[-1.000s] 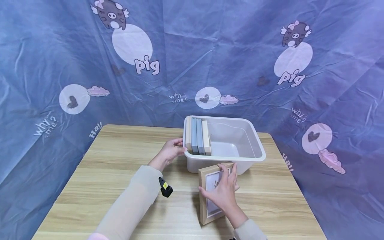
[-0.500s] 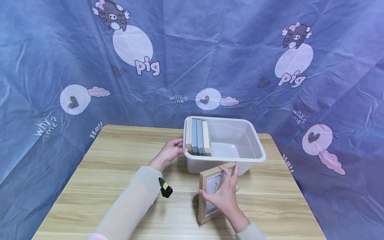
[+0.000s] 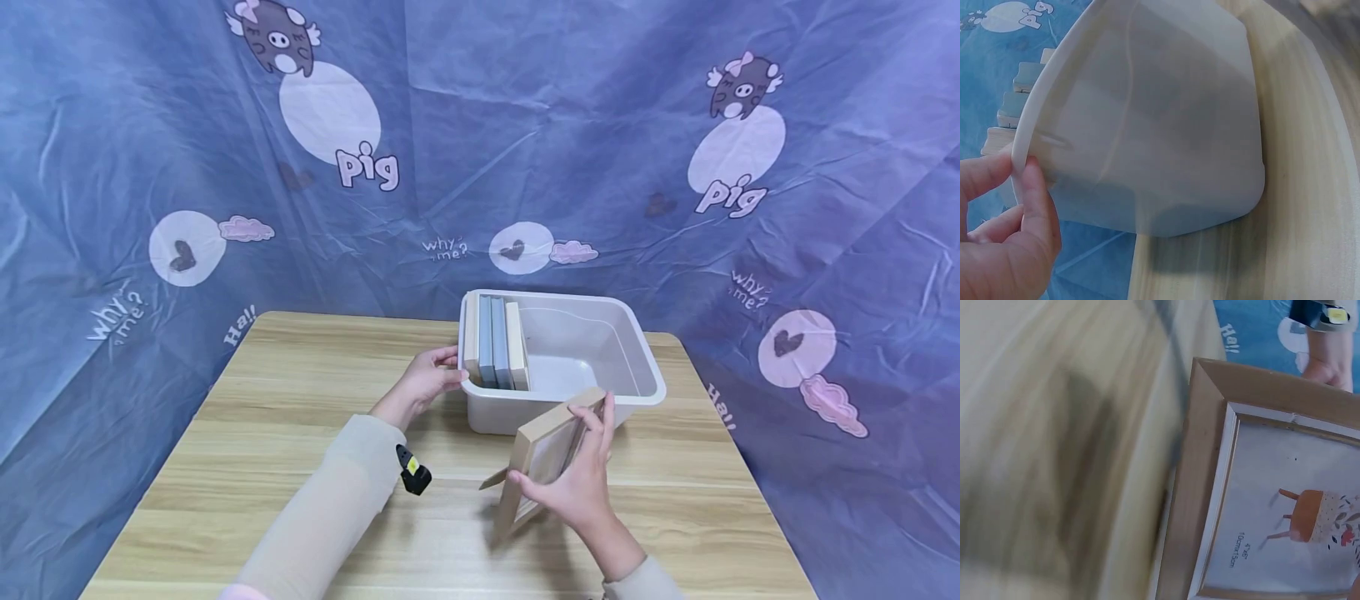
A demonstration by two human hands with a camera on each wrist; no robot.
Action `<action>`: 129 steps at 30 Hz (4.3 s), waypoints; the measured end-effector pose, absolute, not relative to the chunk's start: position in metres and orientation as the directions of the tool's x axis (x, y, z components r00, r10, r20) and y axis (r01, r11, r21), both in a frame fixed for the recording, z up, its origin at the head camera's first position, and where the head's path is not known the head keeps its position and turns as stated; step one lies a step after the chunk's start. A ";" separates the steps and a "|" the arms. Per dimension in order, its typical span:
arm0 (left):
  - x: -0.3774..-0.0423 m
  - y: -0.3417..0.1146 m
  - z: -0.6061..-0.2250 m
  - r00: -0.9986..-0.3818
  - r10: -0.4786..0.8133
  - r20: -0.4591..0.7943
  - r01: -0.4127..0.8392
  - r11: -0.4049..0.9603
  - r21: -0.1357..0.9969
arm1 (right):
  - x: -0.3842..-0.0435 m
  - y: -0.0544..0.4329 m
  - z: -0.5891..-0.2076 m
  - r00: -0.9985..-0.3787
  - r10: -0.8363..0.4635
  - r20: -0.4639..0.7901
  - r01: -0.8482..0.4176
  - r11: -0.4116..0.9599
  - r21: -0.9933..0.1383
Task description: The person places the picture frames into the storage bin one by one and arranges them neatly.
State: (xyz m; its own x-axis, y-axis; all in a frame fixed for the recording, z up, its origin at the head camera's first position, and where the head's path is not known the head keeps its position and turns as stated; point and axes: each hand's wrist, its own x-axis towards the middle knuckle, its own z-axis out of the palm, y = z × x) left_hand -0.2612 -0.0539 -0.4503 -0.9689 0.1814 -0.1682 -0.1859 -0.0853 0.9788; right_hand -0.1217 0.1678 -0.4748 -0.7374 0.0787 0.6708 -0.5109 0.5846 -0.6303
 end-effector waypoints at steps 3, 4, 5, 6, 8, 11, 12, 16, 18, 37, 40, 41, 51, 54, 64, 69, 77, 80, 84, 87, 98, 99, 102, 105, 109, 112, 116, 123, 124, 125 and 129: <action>-0.262 -0.054 -0.451 -0.969 0.184 -0.165 -0.182 -0.080 0.980 | -0.126 0.172 -0.463 -0.672 0.068 0.738 -0.577 0.576 -0.578; -0.262 -0.054 -0.451 -0.969 0.185 -0.164 -0.181 -0.078 0.980 | -0.127 0.173 -0.457 -0.646 0.063 0.761 -0.602 0.572 -0.558; -0.262 -0.055 -0.451 -0.969 0.185 -0.165 -0.181 -0.076 0.980 | -0.128 0.174 -0.451 -0.617 0.057 0.785 -0.627 0.566 -0.535; -0.262 -0.055 -0.451 -0.969 0.185 -0.166 -0.183 -0.075 0.980 | -0.129 0.174 -0.443 -0.588 0.052 0.807 -0.651 0.562 -0.511; -0.262 -0.055 -0.450 -0.968 0.183 -0.172 -0.189 -0.077 0.979 | -0.130 0.173 -0.425 -0.546 0.044 0.837 -0.697 0.531 -0.483; -0.262 -0.055 -0.450 -0.967 0.181 -0.182 -0.199 -0.078 0.977 | -0.129 0.172 -0.396 -0.503 0.037 0.863 -0.751 0.475 -0.458; -0.262 -0.055 -0.450 -0.966 0.182 -0.182 -0.198 -0.078 0.977 | -0.129 0.172 -0.388 -0.494 0.038 0.869 -0.764 0.459 -0.454; -0.262 -0.055 -0.450 -0.966 0.185 -0.178 -0.195 -0.075 0.978 | -0.136 0.176 -0.366 -0.477 0.048 0.878 -0.794 0.405 -0.453; -0.261 -0.055 -0.450 -0.966 0.188 -0.175 -0.192 -0.078 0.978 | -0.140 0.179 -0.358 -0.478 0.048 0.877 -0.802 0.384 -0.458; -0.261 -0.056 -0.448 -0.965 0.196 -0.173 -0.188 -0.064 0.980 | -0.178 0.190 -0.318 -0.450 -0.003 0.893 -0.777 0.495 -0.390; -0.262 -0.056 -0.449 -0.965 0.195 -0.175 -0.190 -0.061 0.980 | -0.187 0.193 -0.317 -0.440 0.005 0.898 -0.764 0.524 -0.377; -0.263 -0.056 -0.450 -0.965 0.195 -0.174 -0.189 -0.059 0.980 | -0.190 0.194 -0.317 -0.438 0.004 0.899 -0.761 0.530 -0.373; -0.262 -0.056 -0.448 -0.965 0.189 -0.184 -0.199 -0.065 0.978 | -0.223 0.205 -0.327 -0.458 -0.041 0.888 -0.735 0.579 -0.353; -0.261 -0.056 -0.447 -0.965 0.190 -0.180 -0.195 -0.065 0.979 | -0.244 0.215 -0.343 -0.450 -0.057 0.891 -0.723 0.608 -0.326; -0.261 -0.055 -0.447 -0.966 0.192 -0.176 -0.192 -0.070 0.979 | -0.274 0.223 -0.376 -0.560 -0.124 0.819 -0.679 0.635 -0.368; -0.261 -0.054 -0.448 -0.965 0.184 -0.185 -0.202 -0.077 0.976 | -0.278 0.220 -0.387 -0.568 -0.153 0.809 -0.683 0.637 -0.359; -0.263 -0.055 -0.451 -0.966 0.184 -0.181 -0.201 -0.098 0.975 | -0.282 0.216 -0.406 -0.611 -0.205 0.764 -0.660 0.666 -0.349; -0.262 -0.055 -0.452 -0.967 0.186 -0.176 -0.197 -0.098 0.975 | -0.283 0.214 -0.411 -0.616 -0.219 0.757 -0.650 0.683 -0.331; -0.262 -0.055 -0.451 -0.968 0.183 -0.173 -0.193 -0.101 0.976 | -0.285 0.214 -0.416 -0.619 -0.229 0.751 -0.646 0.693 -0.321; -0.262 -0.054 -0.452 -0.968 0.183 -0.170 -0.190 -0.097 0.977 | -0.286 0.215 -0.420 -0.633 -0.235 0.737 -0.639 0.696 -0.328; -0.263 -0.056 -0.453 -0.966 0.185 -0.178 -0.200 -0.105 0.974 | -0.287 0.219 -0.436 -0.708 -0.296 0.641 -0.614 0.705 -0.354; -0.262 -0.056 -0.453 -0.966 0.187 -0.177 -0.199 -0.105 0.974 | -0.287 0.220 -0.437 -0.717 -0.304 0.627 -0.613 0.703 -0.360; -0.262 -0.055 -0.453 -0.967 0.187 -0.174 -0.196 -0.106 0.975 | -0.287 0.223 -0.442 -0.740 -0.326 0.589 -0.609 0.697 -0.378; -0.261 -0.056 -0.452 -0.967 0.186 -0.173 -0.195 -0.107 0.975 | -0.288 0.226 -0.445 -0.754 -0.350 0.555 -0.606 0.696 -0.385; -0.262 -0.056 -0.452 -0.968 0.183 -0.172 -0.193 -0.105 0.975 | -0.292 0.226 -0.446 -0.735 -0.395 0.551 -0.639 0.675 -0.369; -0.262 -0.056 -0.453 -0.969 0.180 -0.170 -0.191 -0.104 0.976 | -0.295 0.226 -0.445 -0.706 -0.430 0.563 -0.678 0.639 -0.363; -0.262 -0.056 -0.453 -0.969 0.182 -0.167 -0.187 -0.105 0.977 | -0.299 0.225 -0.445 -0.687 -0.458 0.565 -0.705 0.609 -0.364; -0.262 -0.056 -0.453 -0.968 0.184 -0.168 -0.189 -0.103 0.977 | -0.304 0.226 -0.442 -0.661 -0.504 0.556 -0.733 0.593 -0.334; -0.262 -0.056 -0.453 -0.969 0.184 -0.167 -0.188 -0.102 0.977 | -0.305 0.226 -0.441 -0.662 -0.510 0.549 -0.733 0.592 -0.335; -0.262 -0.056 -0.453 -0.969 0.184 -0.165 -0.186 -0.100 0.977 | -0.304 0.226 -0.439 -0.669 -0.514 0.537 -0.729 0.595 -0.339; -0.261 -0.055 -0.452 -0.969 0.184 -0.163 -0.184 -0.099 0.978 | -0.304 0.226 -0.434 -0.697 -0.530 0.483 -0.711 0.599 -0.367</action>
State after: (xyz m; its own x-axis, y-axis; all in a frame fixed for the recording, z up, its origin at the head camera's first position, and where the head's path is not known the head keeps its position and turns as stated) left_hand -0.2614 -0.0550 -0.4522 -0.9693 0.1836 -0.1635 -0.1836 -0.0988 0.9780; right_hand -0.3036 0.2258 -0.4337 -0.6965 -0.5302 0.4834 -0.7112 0.5994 -0.3673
